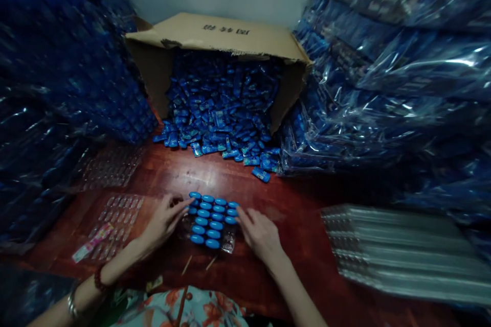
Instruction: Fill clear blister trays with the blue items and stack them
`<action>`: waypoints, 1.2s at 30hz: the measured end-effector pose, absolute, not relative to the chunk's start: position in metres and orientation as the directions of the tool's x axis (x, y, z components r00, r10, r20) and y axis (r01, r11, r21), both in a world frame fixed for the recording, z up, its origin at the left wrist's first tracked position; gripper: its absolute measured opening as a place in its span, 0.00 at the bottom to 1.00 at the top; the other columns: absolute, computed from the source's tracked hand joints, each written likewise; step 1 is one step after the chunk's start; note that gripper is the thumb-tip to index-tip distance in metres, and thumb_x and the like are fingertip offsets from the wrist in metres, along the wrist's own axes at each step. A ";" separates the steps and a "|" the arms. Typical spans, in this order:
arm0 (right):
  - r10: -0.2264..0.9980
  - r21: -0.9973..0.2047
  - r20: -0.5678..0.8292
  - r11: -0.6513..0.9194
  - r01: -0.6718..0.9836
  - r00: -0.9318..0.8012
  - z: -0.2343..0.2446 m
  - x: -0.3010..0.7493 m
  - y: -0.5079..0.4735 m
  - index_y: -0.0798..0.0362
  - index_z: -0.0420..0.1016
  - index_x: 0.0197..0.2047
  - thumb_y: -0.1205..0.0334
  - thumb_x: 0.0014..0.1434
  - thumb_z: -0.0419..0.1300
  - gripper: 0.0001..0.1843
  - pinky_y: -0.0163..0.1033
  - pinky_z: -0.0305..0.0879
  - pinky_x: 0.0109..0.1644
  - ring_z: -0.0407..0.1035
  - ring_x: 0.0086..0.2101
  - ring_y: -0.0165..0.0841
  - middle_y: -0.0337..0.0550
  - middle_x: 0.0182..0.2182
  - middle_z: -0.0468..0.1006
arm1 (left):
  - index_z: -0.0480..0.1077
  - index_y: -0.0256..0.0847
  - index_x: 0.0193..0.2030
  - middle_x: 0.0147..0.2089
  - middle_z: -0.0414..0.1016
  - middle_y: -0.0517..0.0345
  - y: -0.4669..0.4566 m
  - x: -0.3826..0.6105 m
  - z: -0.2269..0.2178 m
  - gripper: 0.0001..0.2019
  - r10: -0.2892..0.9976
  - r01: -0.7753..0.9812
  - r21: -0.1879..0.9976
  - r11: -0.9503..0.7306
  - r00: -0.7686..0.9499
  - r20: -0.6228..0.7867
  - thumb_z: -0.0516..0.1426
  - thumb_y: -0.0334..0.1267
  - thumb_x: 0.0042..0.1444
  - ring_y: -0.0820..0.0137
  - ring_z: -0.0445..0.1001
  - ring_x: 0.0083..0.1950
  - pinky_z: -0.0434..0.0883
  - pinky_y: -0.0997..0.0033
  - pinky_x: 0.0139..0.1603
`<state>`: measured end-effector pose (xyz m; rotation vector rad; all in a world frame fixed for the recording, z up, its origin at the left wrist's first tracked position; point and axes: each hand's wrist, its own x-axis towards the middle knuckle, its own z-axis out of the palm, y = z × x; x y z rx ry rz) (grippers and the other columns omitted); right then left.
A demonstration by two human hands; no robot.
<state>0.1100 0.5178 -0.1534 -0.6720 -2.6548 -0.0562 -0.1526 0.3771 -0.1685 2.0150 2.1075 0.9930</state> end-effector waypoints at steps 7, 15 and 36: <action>0.956 -0.463 0.137 0.292 0.837 -0.258 -0.186 0.093 0.620 0.56 0.69 0.51 0.52 0.61 0.46 0.22 0.44 0.65 0.42 0.68 0.41 0.40 0.55 0.46 0.69 | 0.68 0.36 0.52 0.50 0.66 0.44 0.512 -0.207 -0.160 0.14 0.935 0.916 0.295 0.272 -0.324 0.145 0.50 0.37 0.61 0.59 0.64 0.51 0.66 0.60 0.50; 0.911 -0.543 0.043 0.365 0.756 -0.409 -0.200 0.077 0.591 0.53 0.67 0.43 0.51 0.58 0.49 0.17 0.43 0.64 0.44 0.68 0.42 0.40 0.50 0.41 0.70 | 0.69 0.33 0.49 0.56 0.60 0.38 0.533 -0.219 -0.175 0.14 0.948 0.937 0.182 0.299 -0.313 0.052 0.50 0.37 0.61 0.55 0.63 0.52 0.63 0.56 0.53; 0.564 -0.213 0.195 0.823 0.526 -0.803 -0.160 0.120 0.472 0.52 0.66 0.52 0.73 0.60 0.44 0.20 0.44 0.67 0.49 0.70 0.44 0.37 0.48 0.42 0.74 | 0.71 0.36 0.46 0.40 0.72 0.50 0.344 -0.205 -0.184 0.12 0.879 0.719 0.631 0.292 -0.462 0.120 0.53 0.37 0.58 0.66 0.73 0.39 0.71 0.65 0.43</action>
